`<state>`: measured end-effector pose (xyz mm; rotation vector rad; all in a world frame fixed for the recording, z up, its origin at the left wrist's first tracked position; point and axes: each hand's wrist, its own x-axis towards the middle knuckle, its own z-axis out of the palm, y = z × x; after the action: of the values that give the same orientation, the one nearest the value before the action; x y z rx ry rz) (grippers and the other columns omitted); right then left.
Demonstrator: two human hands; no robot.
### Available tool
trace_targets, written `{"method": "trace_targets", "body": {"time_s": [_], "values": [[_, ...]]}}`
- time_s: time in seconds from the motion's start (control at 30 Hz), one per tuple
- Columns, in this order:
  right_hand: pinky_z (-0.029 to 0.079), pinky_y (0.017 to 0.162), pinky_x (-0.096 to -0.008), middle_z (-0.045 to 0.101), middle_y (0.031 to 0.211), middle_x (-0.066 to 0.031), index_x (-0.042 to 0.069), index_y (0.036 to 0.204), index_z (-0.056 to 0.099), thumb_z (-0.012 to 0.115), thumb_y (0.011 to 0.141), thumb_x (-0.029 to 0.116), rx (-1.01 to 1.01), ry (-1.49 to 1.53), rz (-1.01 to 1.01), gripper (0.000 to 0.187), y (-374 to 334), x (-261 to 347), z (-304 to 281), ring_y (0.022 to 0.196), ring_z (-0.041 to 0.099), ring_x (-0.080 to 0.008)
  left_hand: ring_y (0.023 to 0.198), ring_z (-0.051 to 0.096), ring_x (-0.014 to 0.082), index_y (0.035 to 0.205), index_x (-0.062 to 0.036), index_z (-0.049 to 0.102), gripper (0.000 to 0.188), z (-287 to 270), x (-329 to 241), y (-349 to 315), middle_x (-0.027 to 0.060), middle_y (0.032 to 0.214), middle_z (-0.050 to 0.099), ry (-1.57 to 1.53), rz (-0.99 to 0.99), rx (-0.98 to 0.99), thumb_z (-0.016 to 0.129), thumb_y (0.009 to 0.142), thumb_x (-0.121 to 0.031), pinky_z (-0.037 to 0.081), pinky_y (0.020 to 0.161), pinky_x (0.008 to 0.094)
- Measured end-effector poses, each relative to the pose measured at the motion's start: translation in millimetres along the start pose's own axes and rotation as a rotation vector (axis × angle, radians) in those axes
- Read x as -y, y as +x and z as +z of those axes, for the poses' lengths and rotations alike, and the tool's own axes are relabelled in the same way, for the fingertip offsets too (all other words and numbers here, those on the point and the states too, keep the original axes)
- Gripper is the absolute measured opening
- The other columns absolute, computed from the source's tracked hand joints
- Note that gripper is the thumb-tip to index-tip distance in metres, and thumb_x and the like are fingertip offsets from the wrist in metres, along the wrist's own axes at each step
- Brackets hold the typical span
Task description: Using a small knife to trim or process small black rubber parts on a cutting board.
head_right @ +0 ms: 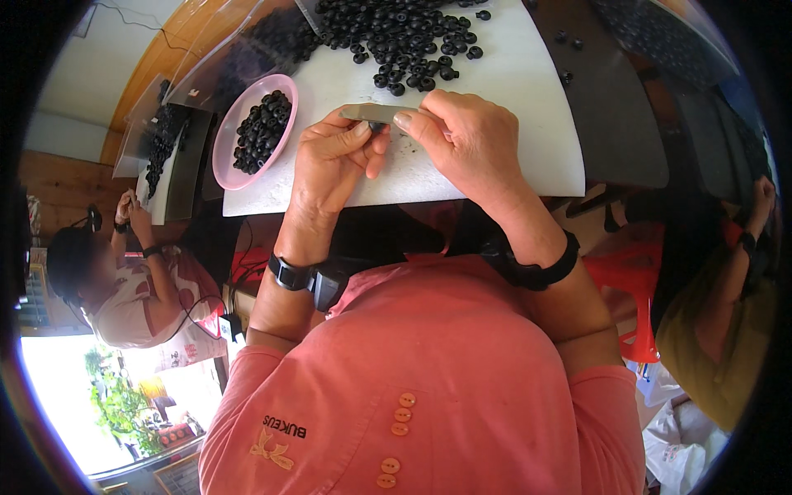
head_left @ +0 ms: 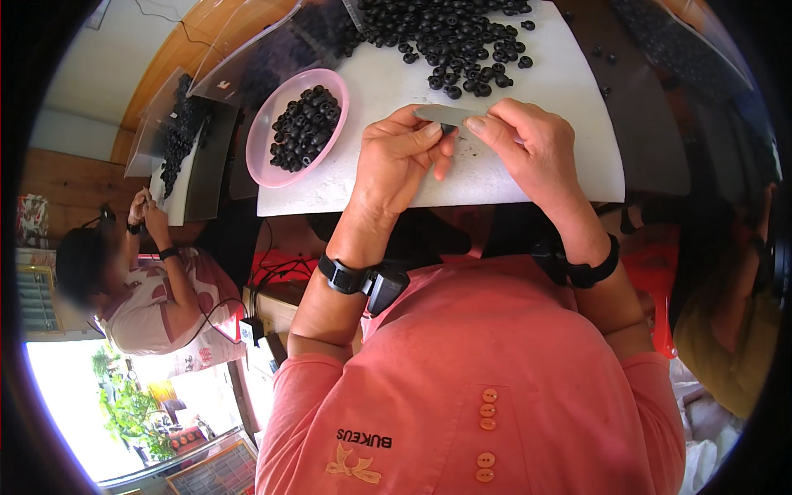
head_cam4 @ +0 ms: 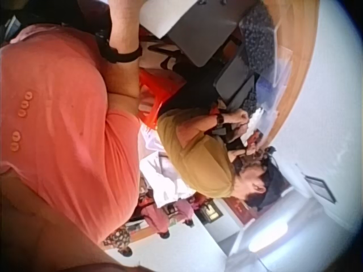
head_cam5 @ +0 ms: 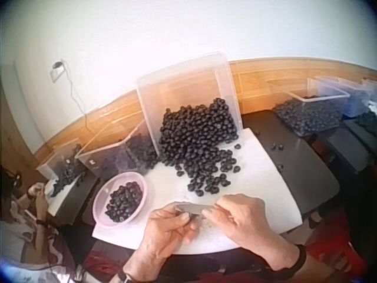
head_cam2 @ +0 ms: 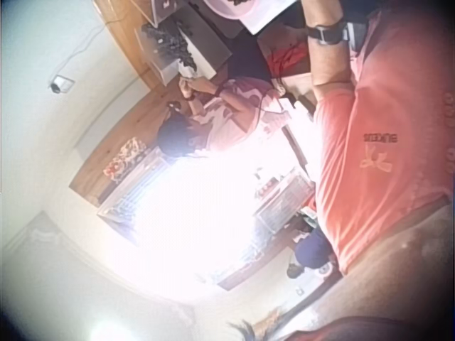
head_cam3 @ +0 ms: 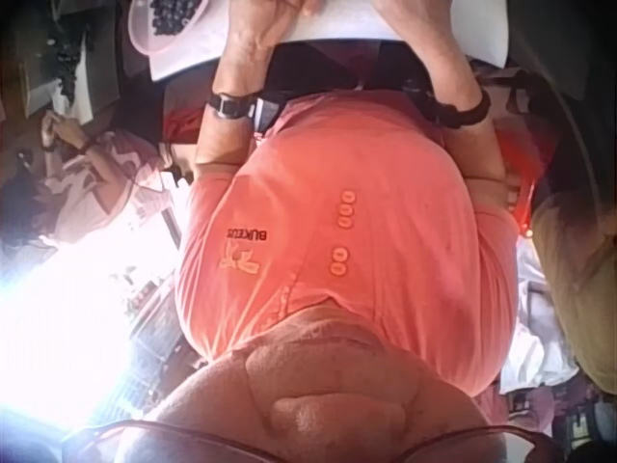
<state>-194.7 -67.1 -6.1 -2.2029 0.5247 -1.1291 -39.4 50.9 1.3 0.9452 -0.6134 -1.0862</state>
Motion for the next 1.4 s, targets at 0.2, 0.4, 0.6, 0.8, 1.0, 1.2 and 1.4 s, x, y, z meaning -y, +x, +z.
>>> {"method": "trace_targets", "body": {"time_s": [0.2, 0.4, 0.6, 0.8, 1.0, 1.2, 1.4], "values": [[0.040, 0.047, -0.0346, 0.054, 0.054, -0.0050, 0.008, 0.068, 0.061, 0.070, 0.090, 0.034, -0.006, 0.008, -0.018, 0.035, -0.4, -2.2, 0.2, 0.048, 0.054, -0.0206, 0.064, 0.059, 0.0244, 0.113, 0.0141, 0.060, 0.022, -1.7, 0.0, 0.5, 0.0191, 0.083, 0.064, -0.051, -0.025, 0.039, 0.053, 0.095, 0.003, 0.048, 0.055, 0.0317], [0.040, 0.047, -0.0349, 0.054, 0.054, -0.0047, 0.008, 0.069, 0.061, 0.070, 0.090, 0.035, -0.005, -0.014, -0.028, 0.035, -1.4, -4.5, 1.3, 0.048, 0.053, -0.0205, 0.067, 0.059, 0.0212, 0.118, 0.0114, 0.061, 0.025, 8.3, 2.5, -3.2, 0.0155, 0.081, 0.062, -0.046, 0.044, 0.007, 0.052, 0.096, 0.004, 0.048, 0.056, 0.0297], [0.039, 0.047, -0.0339, 0.052, 0.054, -0.0045, 0.007, 0.070, 0.061, 0.072, 0.089, 0.033, 0.013, 0.002, -0.042, 0.034, -2.3, -1.1, 0.4, 0.048, 0.051, -0.0184, 0.066, 0.059, 0.0197, 0.118, 0.0103, 0.063, 0.026, 5.2, 1.4, -5.5, 0.0141, 0.081, 0.064, -0.027, 0.026, 0.008, 0.050, 0.096, 0.005, 0.048, 0.056, 0.0291], [0.031, 0.049, -0.0236, 0.049, 0.058, 0.0032, 0.002, 0.079, 0.067, 0.074, 0.092, 0.024, -0.097, 0.391, 0.158, 0.026, -7.3, -3.9, -5.2, 0.055, 0.040, -0.0054, 0.063, 0.060, 0.0117, 0.108, 0.0049, 0.071, 0.020, -1.6, -40.4, -21.8, 0.0091, 0.082, 0.067, 0.454, 0.419, -0.268, 0.060, 0.091, 0.004, 0.048, 0.052, 0.0240], [0.030, 0.055, -0.0188, 0.057, 0.070, 0.0052, -0.003, 0.088, 0.070, 0.071, 0.095, 0.019, -0.218, 0.617, 0.176, 0.023, -6.7, 1.6, -10.2, 0.063, 0.040, -0.0014, 0.085, 0.062, 0.0137, 0.103, -0.0025, 0.074, 0.021, -56.8, -89.7, -22.7, 0.0049, 0.098, 0.066, 1.275, 0.800, -0.526, 0.068, 0.084, 0.004, 0.049, 0.061, 0.0240], [0.032, 0.059, -0.0184, 0.060, 0.077, 0.0029, -0.004, 0.094, 0.070, 0.069, 0.096, 0.019, -0.203, 0.640, 0.199, 0.023, -9.7, -3.7, -12.6, 0.065, 0.040, -0.0024, 0.091, 0.062, 0.0240, 0.095, -0.0043, 0.073, 0.020, -14.6, -37.7, 3.5, 0.0091, 0.096, 0.065, 1.311, 0.646, -0.249, 0.073, 0.077, 0.003, 0.053, 0.070, 0.0339], [0.031, 0.056, -0.0184, 0.055, 0.071, 0.0060, -0.003, 0.093, 0.070, 0.070, 0.096, 0.018, -0.213, 0.682, 0.203, 0.021, -8.4, -0.6, -13.1, 0.064, 0.040, -0.0011, 0.092, 0.058, 0.0304, 0.094, -0.0047, 0.072, 0.021, 5.9, -9.9, 46.9, 0.0103, 0.092, 0.060, 1.502, 0.666, -0.003, 0.072, 0.074, 0.001, 0.052, 0.077, 0.0400]]}}
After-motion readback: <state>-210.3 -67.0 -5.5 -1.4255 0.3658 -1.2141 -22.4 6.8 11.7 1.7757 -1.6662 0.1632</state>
